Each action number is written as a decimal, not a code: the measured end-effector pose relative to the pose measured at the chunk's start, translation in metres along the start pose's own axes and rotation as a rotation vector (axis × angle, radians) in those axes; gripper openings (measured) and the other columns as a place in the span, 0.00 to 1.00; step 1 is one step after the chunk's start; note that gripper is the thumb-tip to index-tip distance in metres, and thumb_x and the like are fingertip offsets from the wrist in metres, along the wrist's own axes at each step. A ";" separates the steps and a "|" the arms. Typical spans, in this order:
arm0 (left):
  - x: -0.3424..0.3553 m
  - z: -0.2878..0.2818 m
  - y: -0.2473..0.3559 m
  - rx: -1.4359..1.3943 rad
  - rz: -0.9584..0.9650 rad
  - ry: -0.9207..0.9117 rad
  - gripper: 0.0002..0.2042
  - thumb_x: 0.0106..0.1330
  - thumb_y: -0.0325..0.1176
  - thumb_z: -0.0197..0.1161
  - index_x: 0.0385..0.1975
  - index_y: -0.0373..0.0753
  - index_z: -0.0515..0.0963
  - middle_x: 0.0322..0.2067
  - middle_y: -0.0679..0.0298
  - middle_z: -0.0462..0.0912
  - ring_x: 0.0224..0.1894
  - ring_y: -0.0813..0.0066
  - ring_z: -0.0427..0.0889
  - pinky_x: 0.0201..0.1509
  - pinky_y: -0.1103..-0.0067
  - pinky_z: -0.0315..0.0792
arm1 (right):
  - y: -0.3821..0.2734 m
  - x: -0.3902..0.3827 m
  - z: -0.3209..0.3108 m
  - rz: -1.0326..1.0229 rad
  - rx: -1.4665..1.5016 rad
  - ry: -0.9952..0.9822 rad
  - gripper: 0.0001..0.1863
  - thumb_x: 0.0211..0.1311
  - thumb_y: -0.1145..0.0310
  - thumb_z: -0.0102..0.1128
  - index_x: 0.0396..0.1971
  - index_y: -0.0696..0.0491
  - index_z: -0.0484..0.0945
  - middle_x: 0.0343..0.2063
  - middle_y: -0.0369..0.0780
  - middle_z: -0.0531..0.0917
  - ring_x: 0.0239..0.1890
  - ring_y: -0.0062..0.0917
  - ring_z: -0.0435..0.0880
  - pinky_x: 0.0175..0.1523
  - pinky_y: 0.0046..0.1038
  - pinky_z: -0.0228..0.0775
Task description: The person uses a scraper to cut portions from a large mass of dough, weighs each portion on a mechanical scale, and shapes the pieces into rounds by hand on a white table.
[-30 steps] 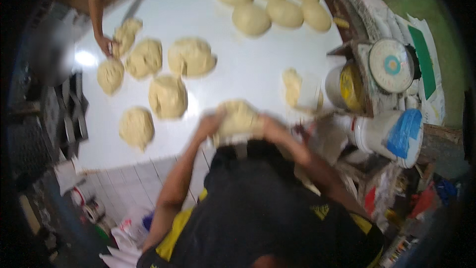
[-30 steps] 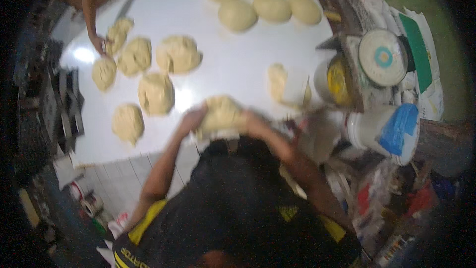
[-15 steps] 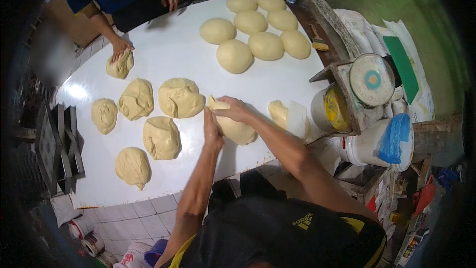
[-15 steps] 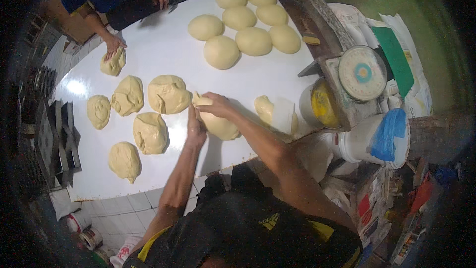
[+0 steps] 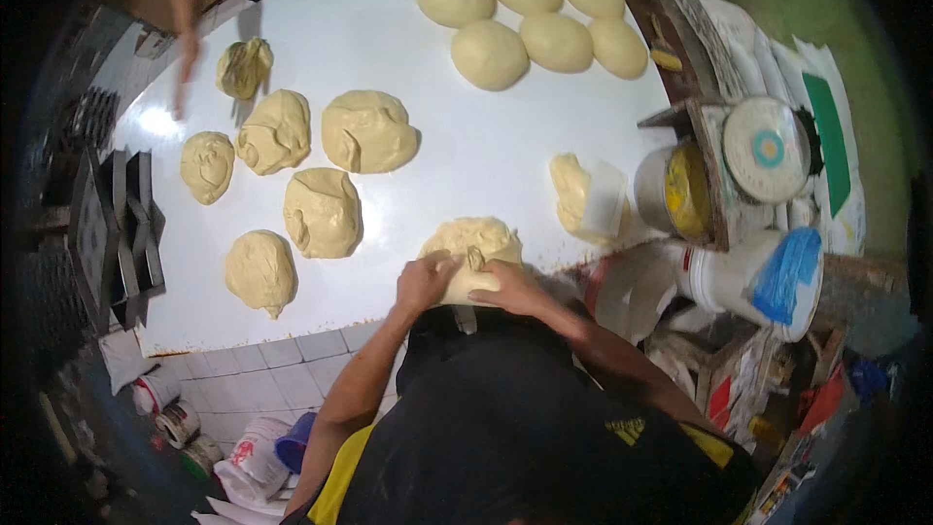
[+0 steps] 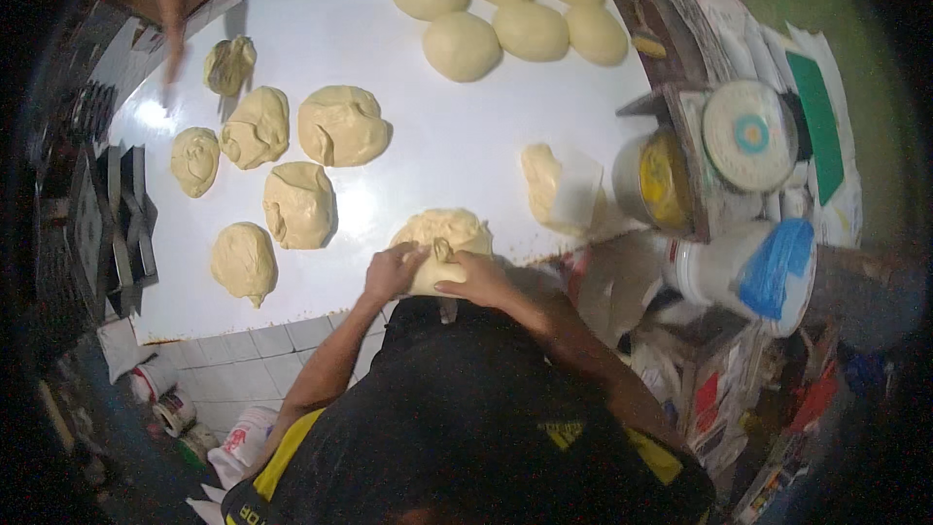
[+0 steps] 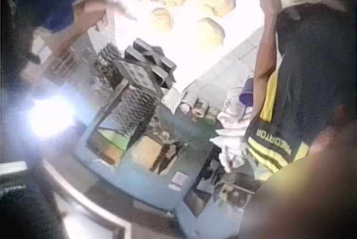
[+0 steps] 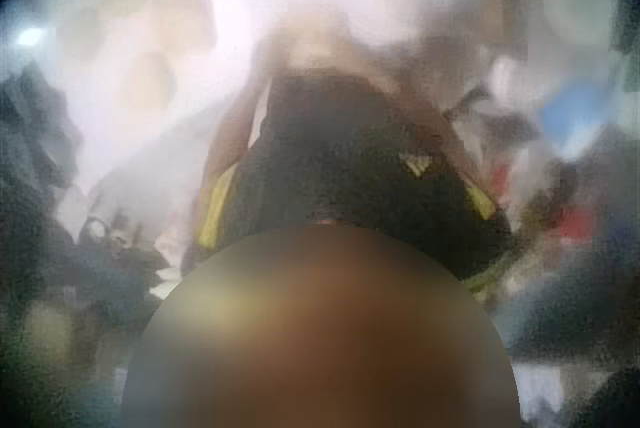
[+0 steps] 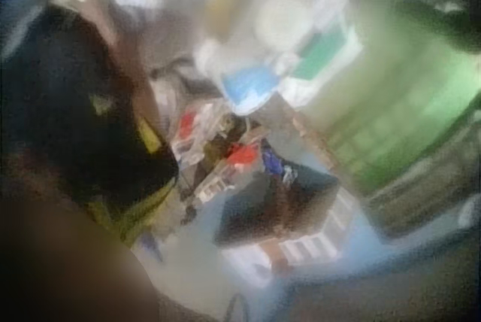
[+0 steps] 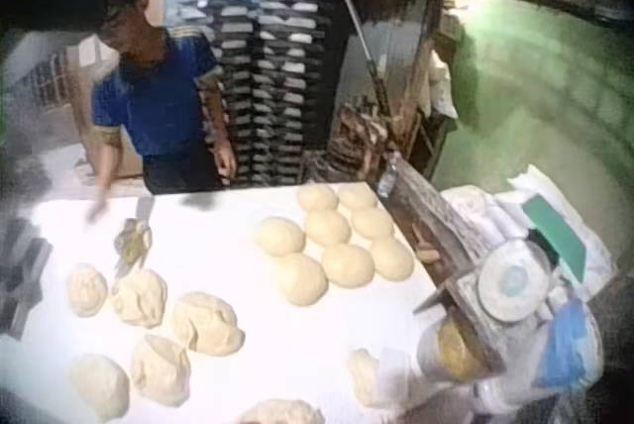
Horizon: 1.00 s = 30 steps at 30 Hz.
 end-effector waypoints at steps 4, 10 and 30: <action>0.049 -0.137 0.052 -0.297 0.197 0.375 0.37 0.70 0.54 0.61 0.72 0.36 0.61 0.52 0.36 0.80 0.58 0.56 0.80 0.56 0.69 0.75 | -0.016 0.034 -0.117 0.119 -0.237 0.351 0.38 0.56 0.44 0.71 0.62 0.52 0.73 0.54 0.49 0.80 0.62 0.45 0.74 0.68 0.41 0.64; 0.041 -0.039 -0.010 -0.803 -0.157 0.339 0.31 0.77 0.51 0.49 0.74 0.41 0.56 0.67 0.48 0.68 0.66 0.55 0.71 0.65 0.67 0.68 | -0.029 0.136 -0.132 -0.037 -0.134 0.339 0.34 0.59 0.42 0.66 0.58 0.50 0.78 0.58 0.46 0.79 0.60 0.44 0.77 0.66 0.41 0.67; 0.009 -0.032 0.016 -0.155 0.032 -0.027 0.29 0.70 0.52 0.62 0.58 0.31 0.76 0.38 0.43 0.85 0.44 0.48 0.86 0.53 0.61 0.76 | -0.004 0.012 -0.014 0.133 -0.004 0.032 0.40 0.57 0.40 0.69 0.60 0.55 0.74 0.52 0.53 0.80 0.56 0.50 0.78 0.62 0.47 0.68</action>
Point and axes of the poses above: each hand's wrist, its own x-axis towards the middle knuckle, its own z-axis out of the palm, y = z × x, the point moved 10 cm from there along x, towards the middle knuckle
